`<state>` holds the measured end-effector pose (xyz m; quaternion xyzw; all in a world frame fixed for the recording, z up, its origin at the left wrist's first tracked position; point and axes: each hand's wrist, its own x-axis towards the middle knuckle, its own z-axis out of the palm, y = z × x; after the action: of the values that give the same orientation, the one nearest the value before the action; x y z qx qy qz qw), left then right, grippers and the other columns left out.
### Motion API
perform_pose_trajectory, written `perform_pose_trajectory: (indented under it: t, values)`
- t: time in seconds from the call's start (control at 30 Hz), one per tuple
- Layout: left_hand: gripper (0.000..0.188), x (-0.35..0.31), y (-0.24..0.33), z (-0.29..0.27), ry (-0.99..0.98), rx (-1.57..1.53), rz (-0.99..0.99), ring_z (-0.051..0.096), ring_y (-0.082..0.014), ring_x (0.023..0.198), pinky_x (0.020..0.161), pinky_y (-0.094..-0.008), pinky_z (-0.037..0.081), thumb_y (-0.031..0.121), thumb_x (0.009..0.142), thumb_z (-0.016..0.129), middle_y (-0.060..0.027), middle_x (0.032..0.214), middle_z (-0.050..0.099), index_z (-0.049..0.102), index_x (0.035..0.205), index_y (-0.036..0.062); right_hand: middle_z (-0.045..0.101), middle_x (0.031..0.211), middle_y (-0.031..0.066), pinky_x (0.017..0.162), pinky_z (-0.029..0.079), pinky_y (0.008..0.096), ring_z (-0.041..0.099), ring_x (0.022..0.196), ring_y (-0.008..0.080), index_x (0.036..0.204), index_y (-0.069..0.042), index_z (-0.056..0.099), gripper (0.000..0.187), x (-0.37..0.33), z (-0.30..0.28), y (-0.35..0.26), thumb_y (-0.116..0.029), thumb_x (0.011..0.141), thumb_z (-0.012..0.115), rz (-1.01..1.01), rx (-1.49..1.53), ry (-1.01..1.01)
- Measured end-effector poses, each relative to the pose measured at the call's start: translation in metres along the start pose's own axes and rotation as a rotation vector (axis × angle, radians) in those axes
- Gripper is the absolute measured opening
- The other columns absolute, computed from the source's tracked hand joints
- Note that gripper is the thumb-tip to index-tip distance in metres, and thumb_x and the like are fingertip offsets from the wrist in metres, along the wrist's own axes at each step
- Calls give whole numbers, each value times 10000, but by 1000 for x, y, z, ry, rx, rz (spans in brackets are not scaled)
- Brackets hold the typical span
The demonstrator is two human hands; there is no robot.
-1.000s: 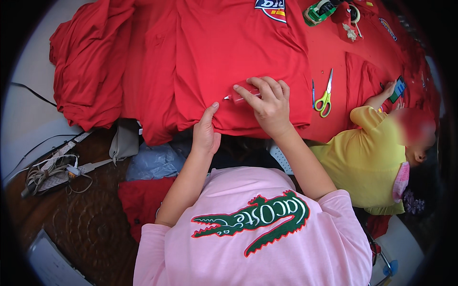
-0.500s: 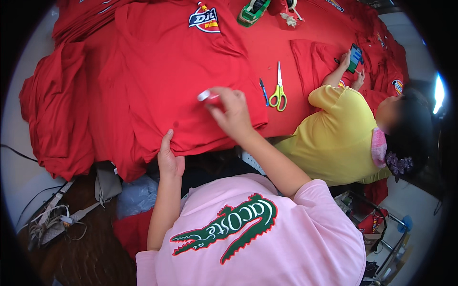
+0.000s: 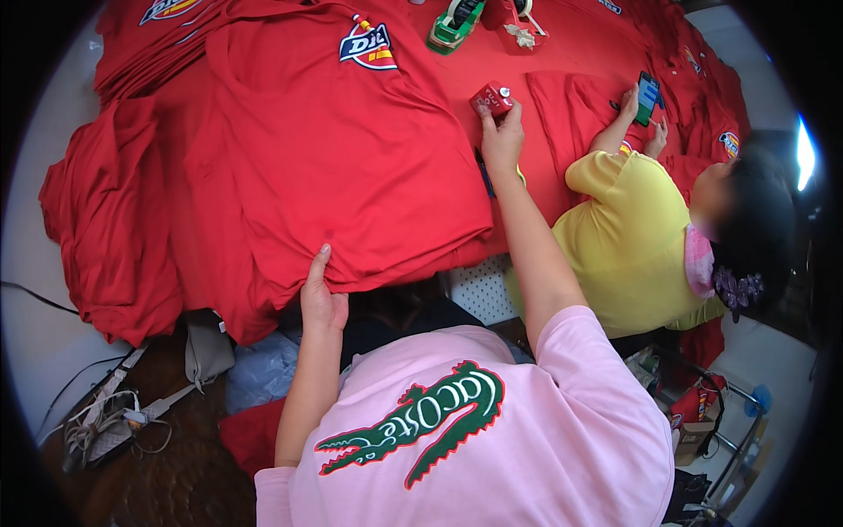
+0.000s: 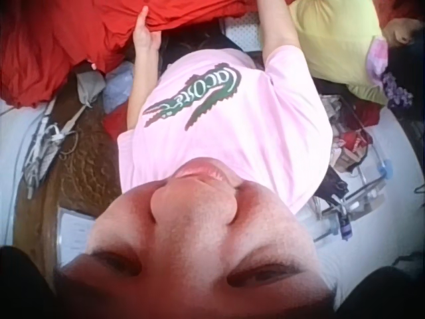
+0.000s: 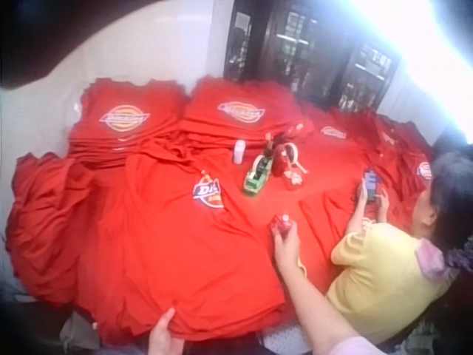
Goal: The person picks up several red tank tops one at a time, spreads them out to check for defects, and uses shears to trim loose threads before folding them and placing them on a stack.
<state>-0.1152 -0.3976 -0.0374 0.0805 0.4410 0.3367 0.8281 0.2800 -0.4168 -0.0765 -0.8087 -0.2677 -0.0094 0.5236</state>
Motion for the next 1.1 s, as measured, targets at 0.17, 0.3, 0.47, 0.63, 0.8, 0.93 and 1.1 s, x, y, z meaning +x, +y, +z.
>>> perform_pose_trajectory:
  t: [0.17, 0.3, 0.47, 0.63, 0.8, 0.93, 1.1]
  values:
    - [477, 1, 1, 6, -51, -15, 7, 595, -260, 1329, 1166, -464, 451, 144, 976, 729, -104, 1422, 633, 569, 1407, 15, 665, 1274, 219, 926, 527, 449, 690, 1054, 392, 1408, -16, 504, 589, 0, -4, 0, -148, 907, 784, -103, 76, 33]
    - [470, -1, 3, 3, -16, -11, 52, 591, -261, 1333, 1179, -458, 436, 141, 977, 723, -102, 1423, 634, 570, 1407, 29, 600, 1368, 170, 1005, 493, 442, 629, 1141, 353, 1450, -19, 500, 627, -28, -23, -54, -120, 900, 783, -230, -129, 310]
    - [360, 0, 6, 9, 24, 32, 136, 644, -227, 1243, 1133, -402, 480, 92, 960, 740, -108, 1321, 685, 649, 1292, -11, 572, 1430, 161, 1089, 463, 431, 561, 1310, 316, 1365, -68, 632, 421, -84, -18, -127, -166, 965, 721, -254, 128, -363]
    - [322, -3, 15, 22, -3, 73, 227, 657, -214, 1216, 1112, -372, 493, 83, 970, 723, -110, 1303, 692, 663, 1268, -24, 587, 1417, 153, 1075, 473, 396, 596, 1290, 305, 1310, -94, 669, 317, -137, 53, -149, -212, 1016, 648, -328, 310, -973]
    - [220, -11, 50, 17, 30, 47, 282, 685, -160, 1103, 1011, -346, 528, 182, 1000, 663, -70, 1183, 721, 693, 1130, 7, 664, 961, 128, 810, 525, 457, 671, 959, 332, 976, -26, 652, 203, -144, 70, -180, -227, 972, 682, -243, 420, -1235]
    - [273, -3, 82, 48, 53, -45, 304, 695, -166, 1030, 955, -319, 544, 325, 1020, 656, -58, 1056, 733, 702, 1061, 59, 615, 860, 120, 667, 523, 442, 649, 778, 349, 887, -45, 593, 198, -163, 75, -233, -204, 932, 702, -677, 156, -669]
    - [272, 22, 107, 71, -29, -26, 306, 710, -165, 878, 787, -353, 581, 357, 1055, 631, -45, 929, 721, 702, 1013, 98, 597, 869, 139, 708, 533, 457, 634, 819, 351, 937, -55, 581, 159, -164, 101, -263, -153, 898, 699, -826, 283, -621]
